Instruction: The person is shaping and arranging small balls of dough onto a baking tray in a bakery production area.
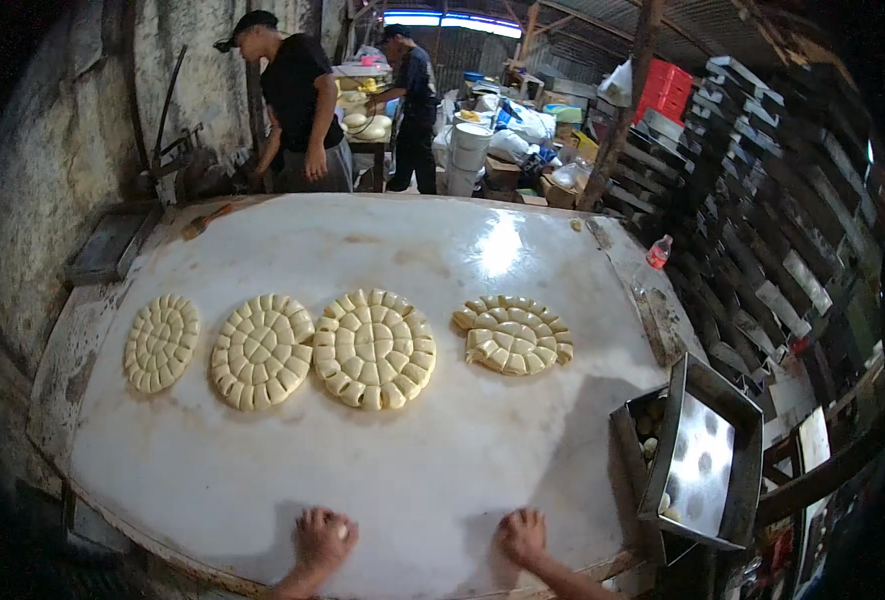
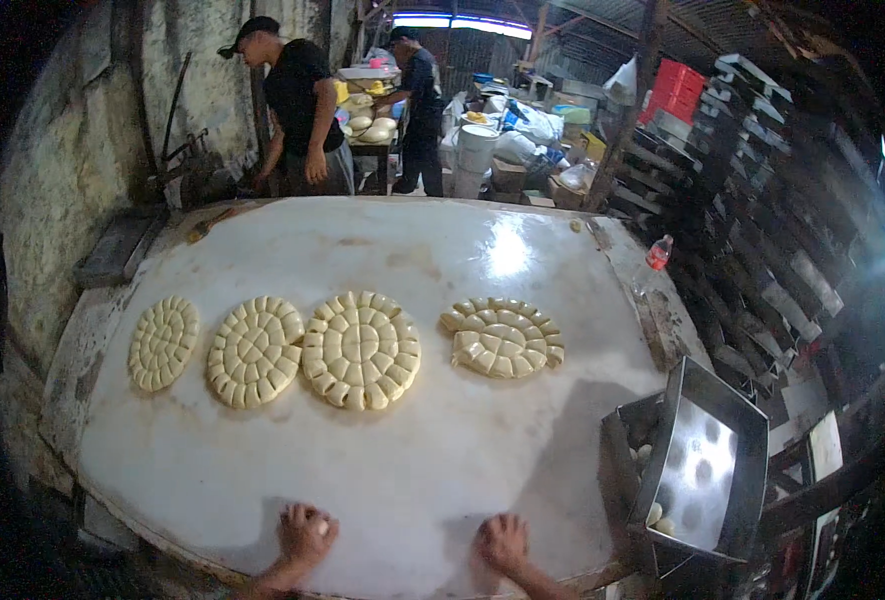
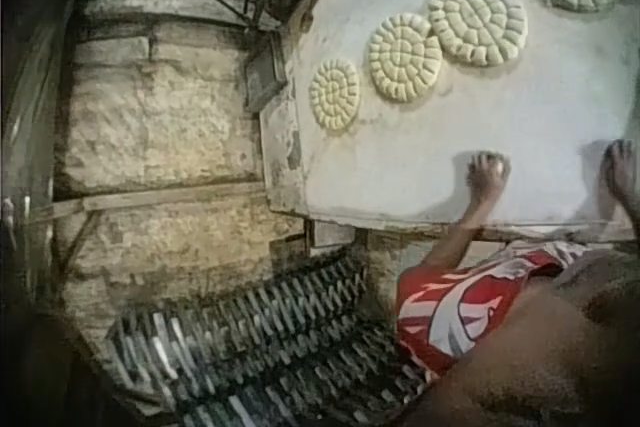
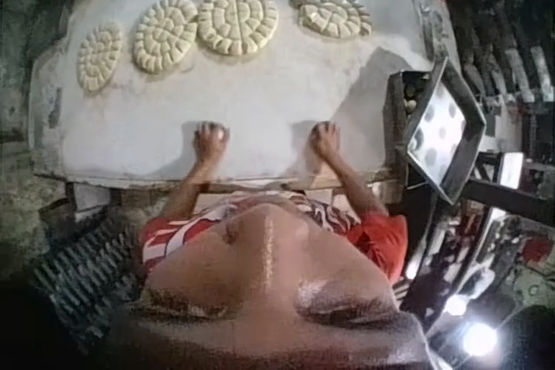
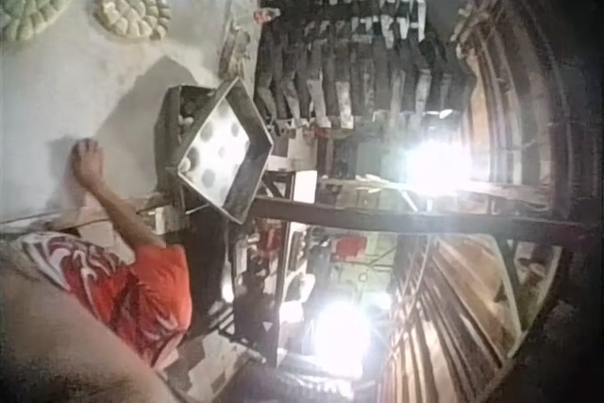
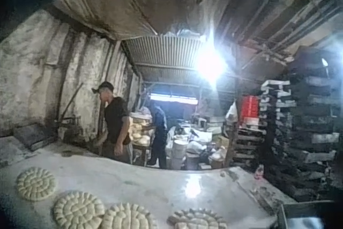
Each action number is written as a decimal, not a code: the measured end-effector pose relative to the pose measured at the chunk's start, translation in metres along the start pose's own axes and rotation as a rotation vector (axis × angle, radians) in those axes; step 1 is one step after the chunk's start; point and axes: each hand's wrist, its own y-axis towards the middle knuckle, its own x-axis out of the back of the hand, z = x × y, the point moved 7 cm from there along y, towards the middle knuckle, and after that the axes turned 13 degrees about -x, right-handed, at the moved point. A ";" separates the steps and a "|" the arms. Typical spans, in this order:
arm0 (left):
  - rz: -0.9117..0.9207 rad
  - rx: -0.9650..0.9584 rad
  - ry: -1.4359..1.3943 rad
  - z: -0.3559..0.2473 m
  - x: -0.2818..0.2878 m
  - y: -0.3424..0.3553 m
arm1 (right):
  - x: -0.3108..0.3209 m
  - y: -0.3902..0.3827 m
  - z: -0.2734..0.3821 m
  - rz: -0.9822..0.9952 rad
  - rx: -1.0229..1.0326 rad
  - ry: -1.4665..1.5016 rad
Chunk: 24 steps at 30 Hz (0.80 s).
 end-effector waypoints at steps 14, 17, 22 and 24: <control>-0.042 -0.059 -0.050 -0.029 -0.032 0.043 | 0.035 0.003 0.035 -0.052 0.180 0.074; -0.012 -0.117 -0.019 -0.070 -0.039 0.046 | 0.042 -0.022 0.027 0.148 0.130 0.004; 0.092 0.046 0.415 -0.091 -0.017 -0.075 | 0.172 -0.069 -0.043 0.821 0.382 0.567; 0.328 0.257 0.171 -0.112 -0.029 -0.086 | 0.259 -0.047 -0.113 0.430 0.323 0.467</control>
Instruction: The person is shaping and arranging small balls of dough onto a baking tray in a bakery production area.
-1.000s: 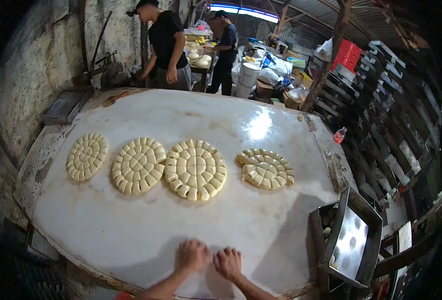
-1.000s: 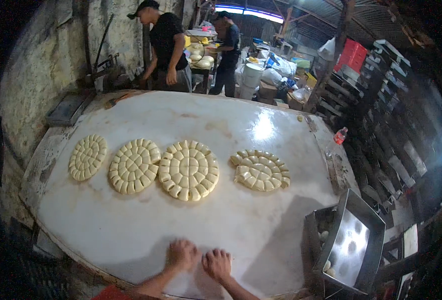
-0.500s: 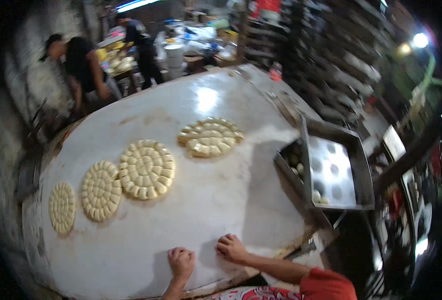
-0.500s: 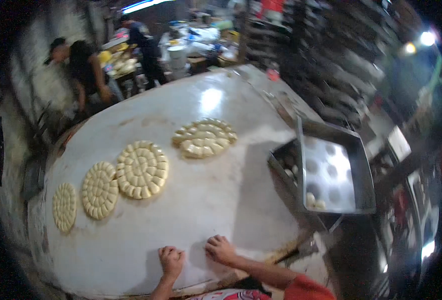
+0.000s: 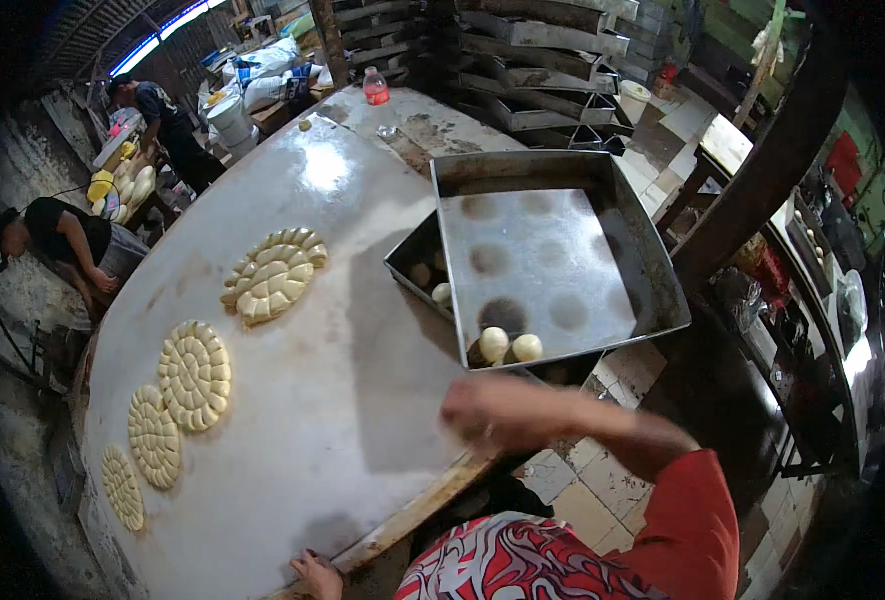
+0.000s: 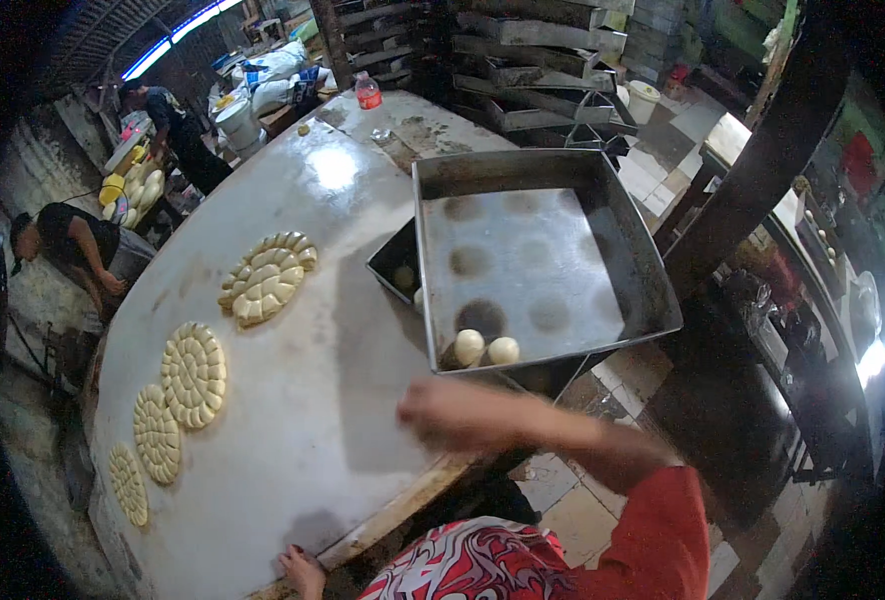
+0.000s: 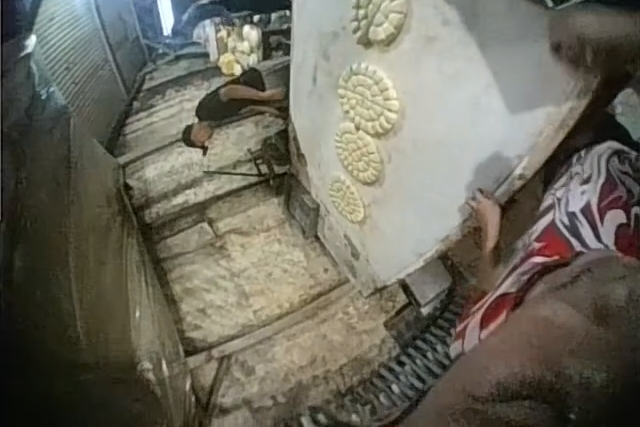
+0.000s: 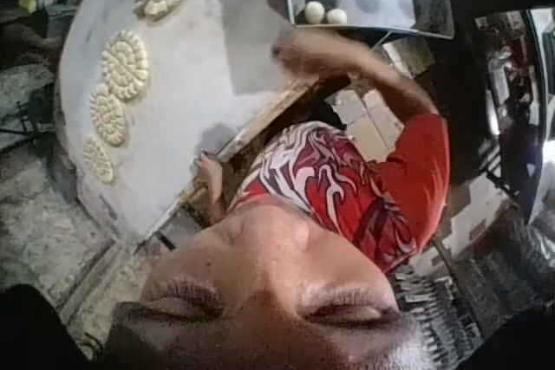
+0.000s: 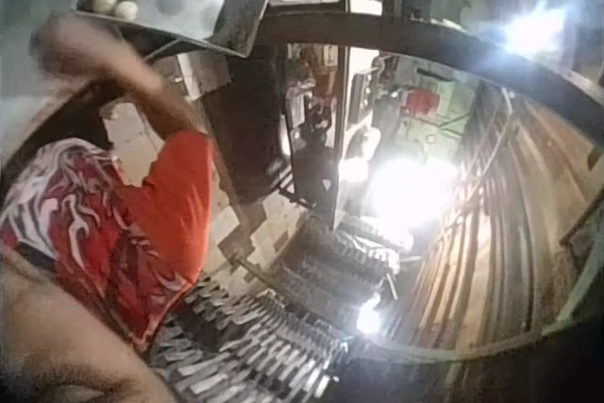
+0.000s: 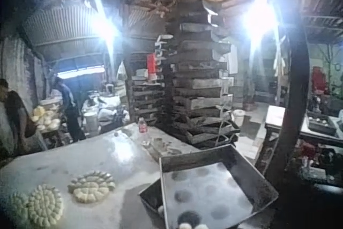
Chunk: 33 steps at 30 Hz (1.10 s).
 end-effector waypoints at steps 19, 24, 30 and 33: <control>0.494 -1.137 0.095 -0.504 0.064 0.204 | 0.019 -0.084 -0.023 -0.881 -0.336 0.199; -0.048 -0.847 -1.142 -0.309 0.174 0.240 | -0.136 0.036 -0.028 -0.587 -0.334 0.457; -0.252 -0.137 -0.298 0.068 0.030 0.158 | -0.110 0.237 -0.082 -0.833 -0.584 -0.315; -0.133 -0.201 -0.047 0.099 0.019 0.097 | -0.038 0.319 -0.155 -0.998 -0.930 -0.157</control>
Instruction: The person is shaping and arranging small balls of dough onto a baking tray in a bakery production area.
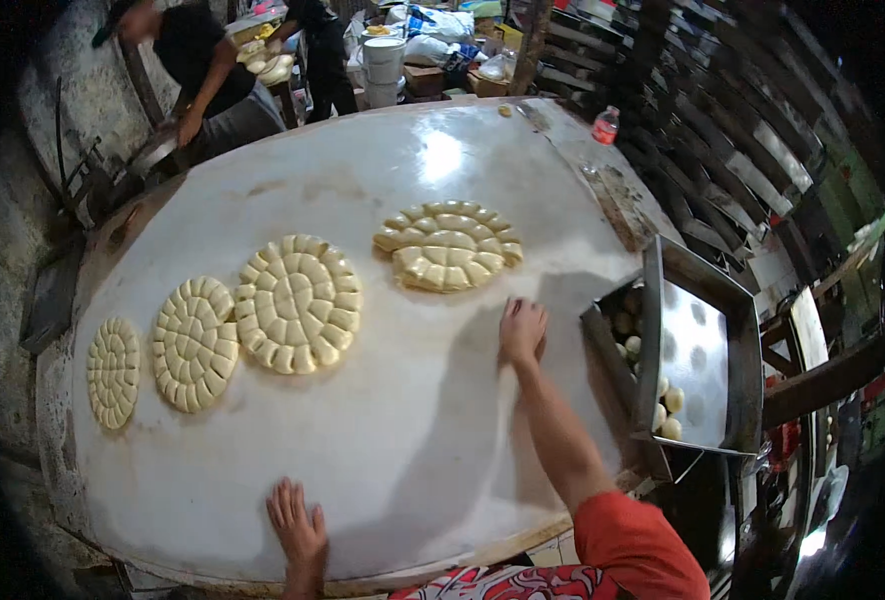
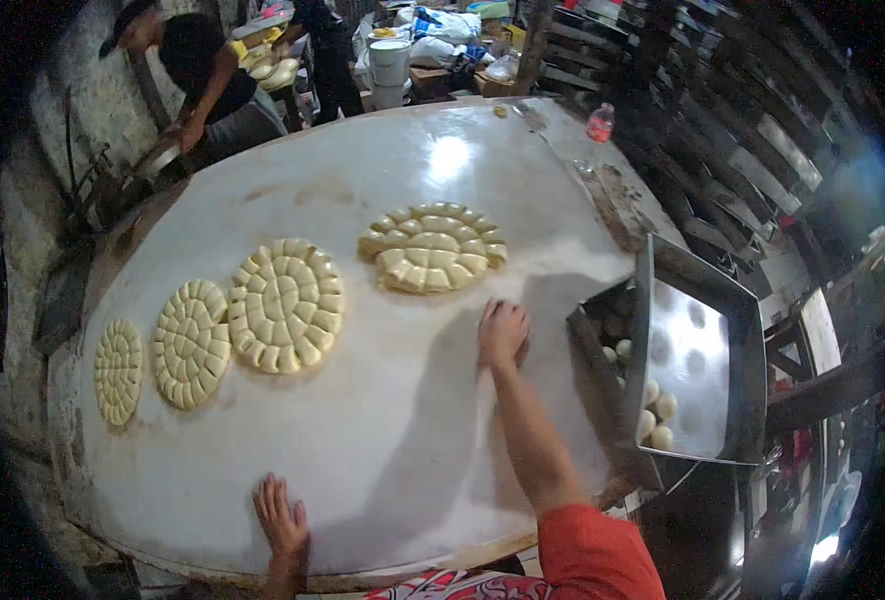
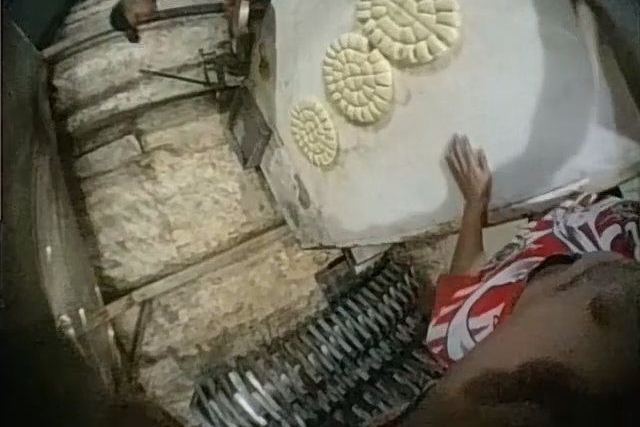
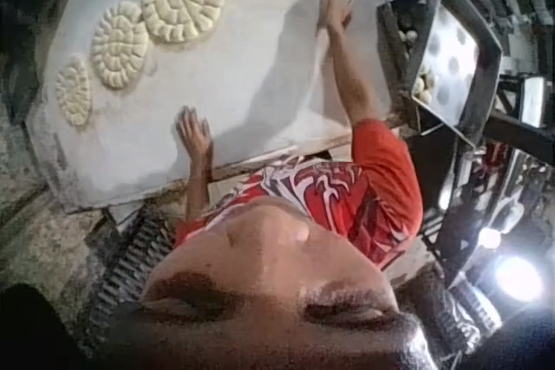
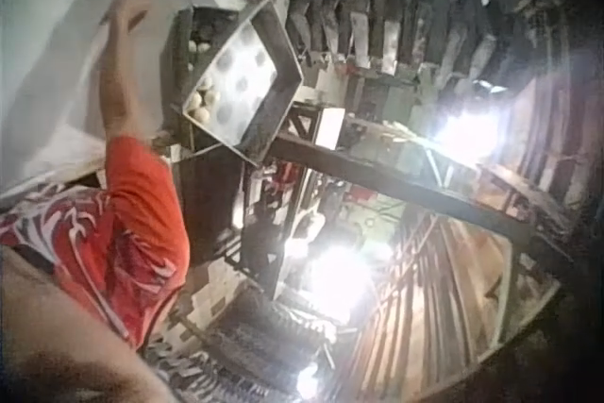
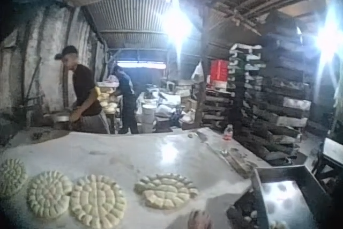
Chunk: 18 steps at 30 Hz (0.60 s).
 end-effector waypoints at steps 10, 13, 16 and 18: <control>0.038 0.017 0.064 -0.012 0.017 0.025 | -0.065 0.082 0.050 0.068 -0.180 0.841; -0.004 0.085 0.030 -0.005 0.028 0.019 | -0.020 -0.018 0.034 0.286 -0.190 0.852; -0.060 0.092 0.043 -0.003 0.030 0.013 | 0.020 -0.121 -0.024 0.409 -0.239 0.897; -0.131 0.088 0.103 -0.020 0.031 0.016 | 0.031 -0.191 -0.081 0.532 -0.284 0.768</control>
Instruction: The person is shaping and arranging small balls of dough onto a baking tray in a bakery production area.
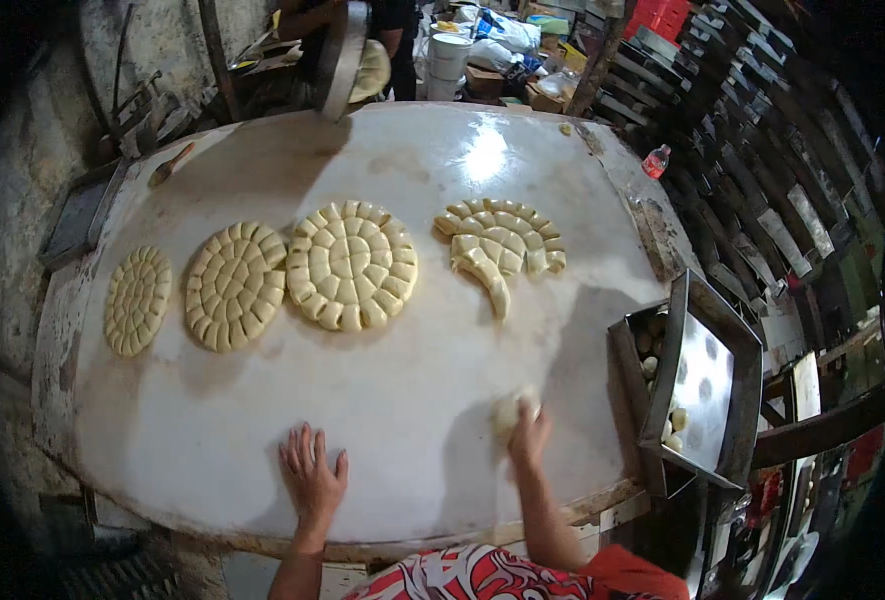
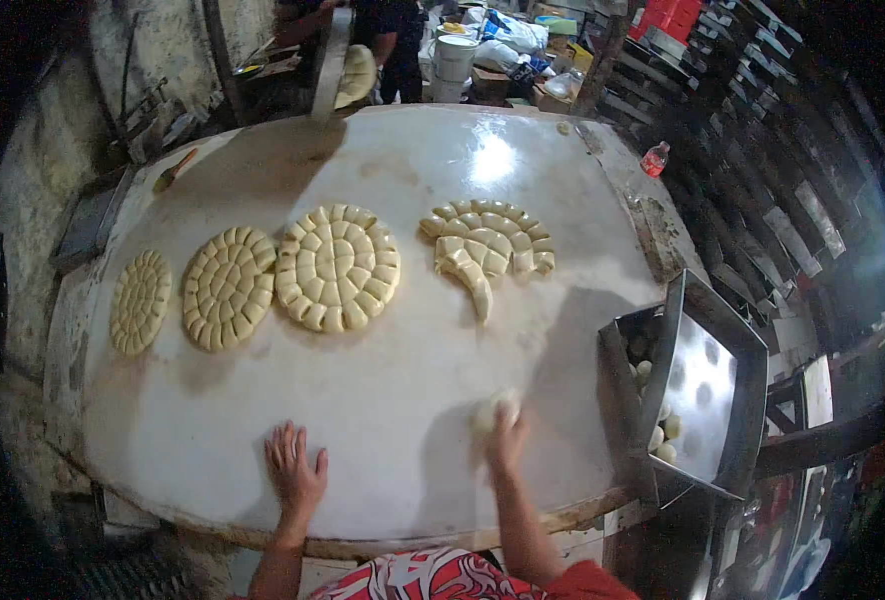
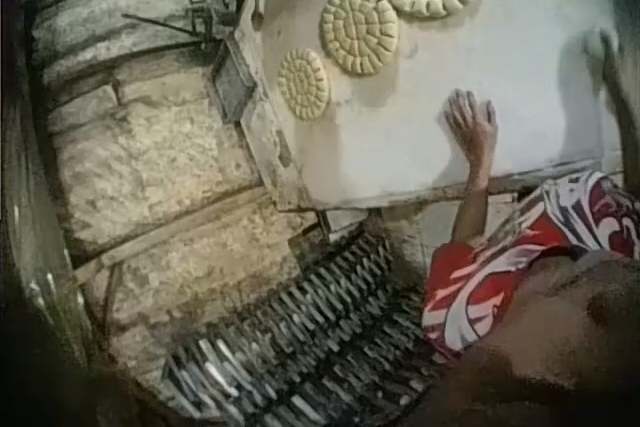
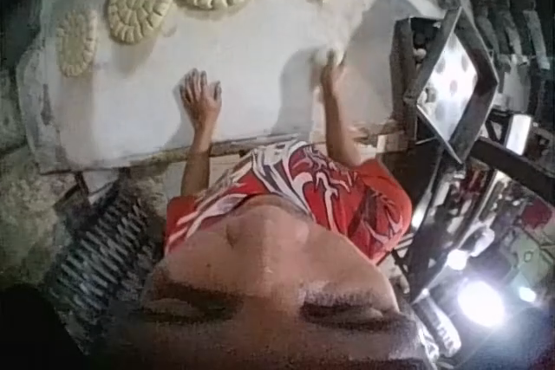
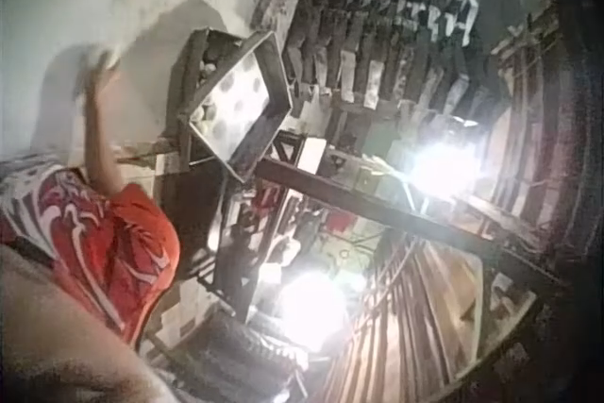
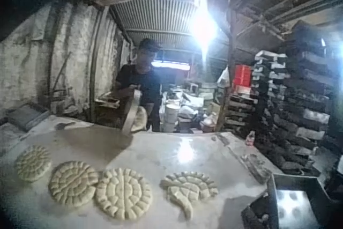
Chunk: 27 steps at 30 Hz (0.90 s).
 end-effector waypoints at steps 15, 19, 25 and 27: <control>0.457 0.067 -1.413 -0.236 -0.009 -0.152 | 0.112 -0.035 0.007 -0.014 0.126 0.398; -0.059 0.253 -0.830 -0.076 -0.017 -0.121 | 0.092 -0.040 0.016 0.192 0.546 -0.536; -0.277 -0.208 -0.273 -0.042 -0.001 0.010 | -0.035 -0.042 0.019 0.119 0.616 -0.960; -0.136 -0.056 -0.388 -0.081 -0.002 0.037 | -0.067 -0.080 -0.006 0.163 0.790 -1.115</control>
